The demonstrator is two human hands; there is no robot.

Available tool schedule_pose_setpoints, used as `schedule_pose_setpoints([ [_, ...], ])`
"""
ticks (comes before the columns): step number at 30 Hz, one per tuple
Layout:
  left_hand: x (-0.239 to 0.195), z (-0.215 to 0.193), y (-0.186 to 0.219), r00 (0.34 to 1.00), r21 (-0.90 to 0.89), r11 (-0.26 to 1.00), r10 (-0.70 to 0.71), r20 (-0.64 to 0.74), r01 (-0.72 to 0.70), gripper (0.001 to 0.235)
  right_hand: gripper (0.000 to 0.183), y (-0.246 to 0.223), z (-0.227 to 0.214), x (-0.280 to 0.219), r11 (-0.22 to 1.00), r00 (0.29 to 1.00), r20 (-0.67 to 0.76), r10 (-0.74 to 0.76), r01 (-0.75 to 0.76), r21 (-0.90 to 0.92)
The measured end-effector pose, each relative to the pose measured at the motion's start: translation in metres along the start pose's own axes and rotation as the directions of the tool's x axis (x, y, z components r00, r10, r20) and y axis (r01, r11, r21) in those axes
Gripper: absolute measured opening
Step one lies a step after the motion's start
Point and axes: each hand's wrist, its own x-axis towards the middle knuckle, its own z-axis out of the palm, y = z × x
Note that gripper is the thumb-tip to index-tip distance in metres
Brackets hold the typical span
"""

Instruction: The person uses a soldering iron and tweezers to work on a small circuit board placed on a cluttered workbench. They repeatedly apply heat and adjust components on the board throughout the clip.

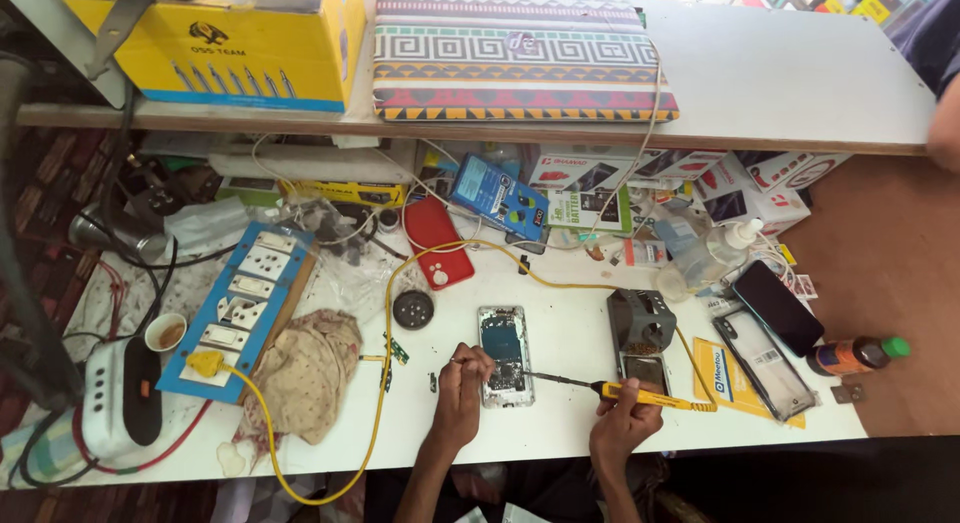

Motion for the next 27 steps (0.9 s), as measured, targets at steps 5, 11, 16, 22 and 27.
schedule_pose_setpoints([
  [5, 0.003, 0.002, 0.005, 0.999, -0.036, 0.998, 0.048, 0.009, -0.047, 0.035, 0.02, -0.01, 0.008, 0.0, 0.999, 1.0, -0.01, -0.011, 0.011, -0.033],
  [11, 0.0, 0.002, 0.003, 1.0, -0.001, 1.0, 0.026, -0.002, -0.026, 0.035, 0.025, -0.021, 0.009, 0.0, 0.985, 0.999, 0.032, -0.037, 0.042, -0.169],
  [16, 0.002, 0.001, -0.005, 1.0, -0.043, 0.999, 0.012, -0.011, -0.013, 0.036, 0.025, -0.021, 0.01, 0.001, 0.983, 0.998, 0.049, -0.03, 0.038, -0.179],
  [22, 0.001, 0.0, -0.008, 1.0, -0.068, 0.998, 0.005, -0.02, -0.006, 0.034, 0.024, -0.016, 0.008, 0.001, 0.993, 1.0, -0.001, 0.006, -0.006, -0.121],
  [27, 0.005, 0.002, -0.01, 1.0, -0.098, 0.995, -0.019, -0.024, 0.016, 0.033, 0.021, -0.005, 0.007, 0.004, 0.996, 1.0, 0.0, 0.011, -0.011, -0.093],
])
